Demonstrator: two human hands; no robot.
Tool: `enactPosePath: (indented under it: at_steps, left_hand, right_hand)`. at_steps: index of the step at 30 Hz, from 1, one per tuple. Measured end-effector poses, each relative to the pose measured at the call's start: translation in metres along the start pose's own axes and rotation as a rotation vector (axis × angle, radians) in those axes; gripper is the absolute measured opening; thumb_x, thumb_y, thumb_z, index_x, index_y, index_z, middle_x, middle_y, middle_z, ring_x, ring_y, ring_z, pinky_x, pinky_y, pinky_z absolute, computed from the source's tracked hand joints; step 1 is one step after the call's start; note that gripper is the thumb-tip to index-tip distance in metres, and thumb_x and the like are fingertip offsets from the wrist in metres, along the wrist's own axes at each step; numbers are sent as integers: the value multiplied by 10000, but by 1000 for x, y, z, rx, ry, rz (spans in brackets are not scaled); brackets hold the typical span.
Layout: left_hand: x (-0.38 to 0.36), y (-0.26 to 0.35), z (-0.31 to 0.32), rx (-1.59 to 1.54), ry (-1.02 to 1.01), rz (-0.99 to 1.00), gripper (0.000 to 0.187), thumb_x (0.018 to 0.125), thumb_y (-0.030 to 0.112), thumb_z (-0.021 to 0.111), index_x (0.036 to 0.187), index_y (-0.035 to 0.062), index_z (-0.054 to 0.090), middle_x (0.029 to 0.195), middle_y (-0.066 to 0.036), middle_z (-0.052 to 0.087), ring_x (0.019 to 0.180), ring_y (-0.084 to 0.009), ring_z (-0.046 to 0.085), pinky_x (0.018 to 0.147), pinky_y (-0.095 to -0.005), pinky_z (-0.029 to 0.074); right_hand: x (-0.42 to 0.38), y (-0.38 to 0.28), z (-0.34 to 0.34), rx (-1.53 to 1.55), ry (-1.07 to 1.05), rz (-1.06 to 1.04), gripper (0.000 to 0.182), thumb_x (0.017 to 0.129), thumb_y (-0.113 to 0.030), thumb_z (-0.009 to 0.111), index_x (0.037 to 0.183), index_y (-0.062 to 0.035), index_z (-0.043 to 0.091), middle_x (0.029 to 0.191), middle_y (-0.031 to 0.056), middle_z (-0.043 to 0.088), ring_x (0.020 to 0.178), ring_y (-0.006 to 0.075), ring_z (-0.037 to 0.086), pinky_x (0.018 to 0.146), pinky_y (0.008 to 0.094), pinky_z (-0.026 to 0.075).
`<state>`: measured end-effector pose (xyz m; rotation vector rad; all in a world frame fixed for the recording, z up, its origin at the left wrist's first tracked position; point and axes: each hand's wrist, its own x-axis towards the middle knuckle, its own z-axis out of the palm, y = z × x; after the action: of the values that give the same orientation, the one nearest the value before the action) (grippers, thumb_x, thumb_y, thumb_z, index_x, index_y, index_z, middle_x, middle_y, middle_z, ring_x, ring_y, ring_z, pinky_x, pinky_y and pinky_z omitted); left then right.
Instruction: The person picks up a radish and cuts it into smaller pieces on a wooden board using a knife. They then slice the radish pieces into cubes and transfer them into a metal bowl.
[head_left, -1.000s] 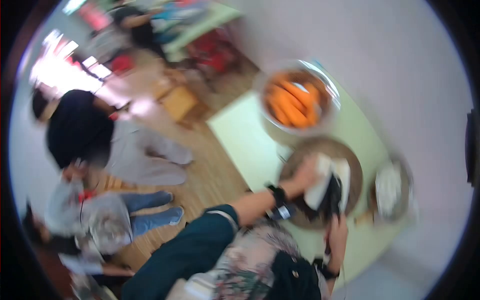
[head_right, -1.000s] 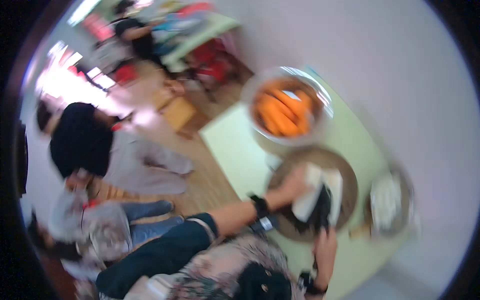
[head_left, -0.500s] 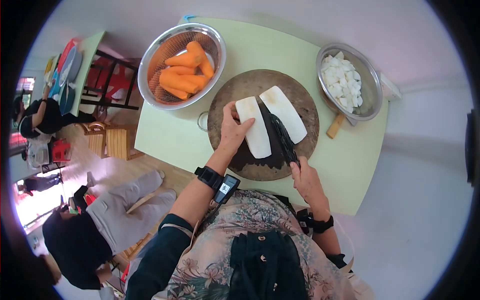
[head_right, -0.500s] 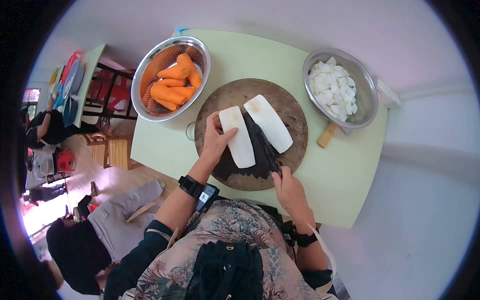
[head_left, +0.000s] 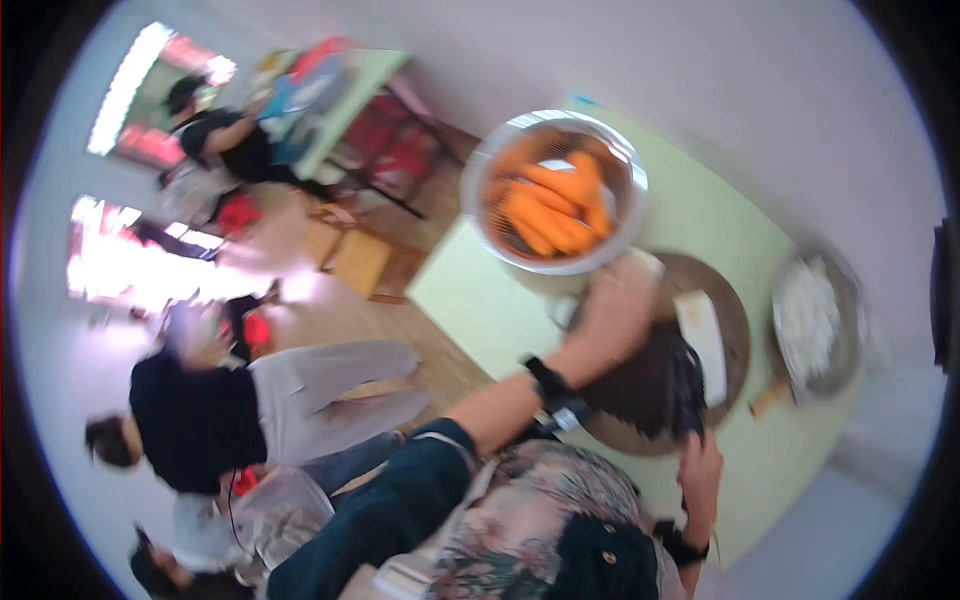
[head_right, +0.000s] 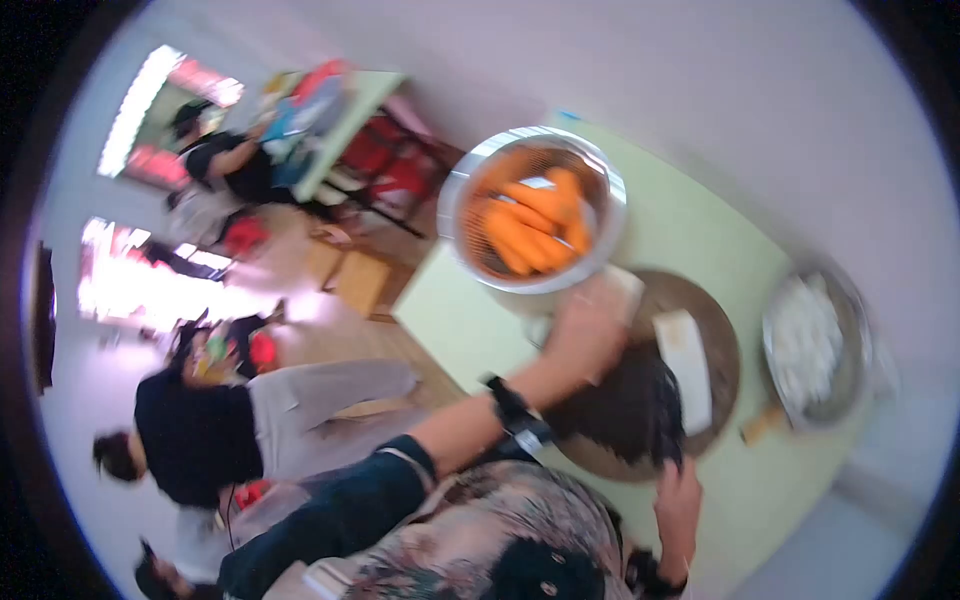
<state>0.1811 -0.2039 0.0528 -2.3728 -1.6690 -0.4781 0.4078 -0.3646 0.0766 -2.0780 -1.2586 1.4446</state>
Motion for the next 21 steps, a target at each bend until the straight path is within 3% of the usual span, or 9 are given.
enactPosePath:
  at_steps: [1,3,7,9,13,15,16,18,21]
  left_hand:
    - [11,6,-20,-200,-84,-11,224,723,106,557,924,15,593,937,-159,544,926,-304,541,784,-409,444]
    - [7,26,22,-130,116,91,313,741,79,541,1033,-24,586,1167,-215,531,1143,-341,497,890,-435,425]
    - [26,47,41,-363,-219,441,358,782,139,587,1119,19,569,1232,-179,528,1326,-341,376,1050,-501,303]
    - [35,62,65,-378,-257,511,363,774,152,609,1123,57,573,1236,-155,531,1329,-341,372,1059,-520,282]
    - [46,76,71,-326,-272,782,351,751,173,646,1097,150,592,1173,-68,573,1293,-335,408,1075,-554,242]
    - [47,73,53,-453,-354,797,223,791,136,579,1012,162,600,974,6,616,1082,-222,555,1012,-512,263]
    - [43,68,44,-496,-443,752,192,797,102,554,971,168,600,927,8,604,998,-185,582,975,-472,279]
    - [31,64,61,-582,-120,786,158,797,102,532,928,164,592,864,-7,566,936,-182,582,943,-415,326]
    - [24,59,57,-523,-341,881,187,738,111,619,924,133,609,988,-50,531,982,-214,562,856,-387,407]
  right_hand:
    - [2,11,4,-15,33,-123,240,963,-220,483,912,9,530,559,86,488,459,163,475,453,347,378]
    - [3,26,9,157,45,-168,194,980,-199,478,874,-36,479,480,11,413,353,96,408,326,271,310]
    - [-11,52,-6,298,95,-149,199,983,-210,479,848,-67,449,514,16,411,358,88,401,303,251,301]
    - [-39,31,-23,217,143,-36,280,968,-240,488,1032,30,529,660,80,526,502,181,495,453,330,398]
    - [-37,44,-32,292,256,30,254,948,-228,535,975,24,523,660,145,560,535,286,547,491,392,427]
    - [-20,69,-25,506,462,-117,197,978,-212,494,839,-83,439,541,6,417,376,81,409,311,239,309]
    - [-21,78,-25,505,470,-105,190,976,-211,501,844,-87,440,550,0,421,387,78,414,316,236,314]
    - [-25,59,-25,456,502,-60,119,960,-163,504,905,-58,502,601,-10,446,438,76,439,367,241,355]
    - [-42,33,-21,437,504,-99,155,957,-147,511,849,-42,475,592,7,489,444,78,458,405,240,379]
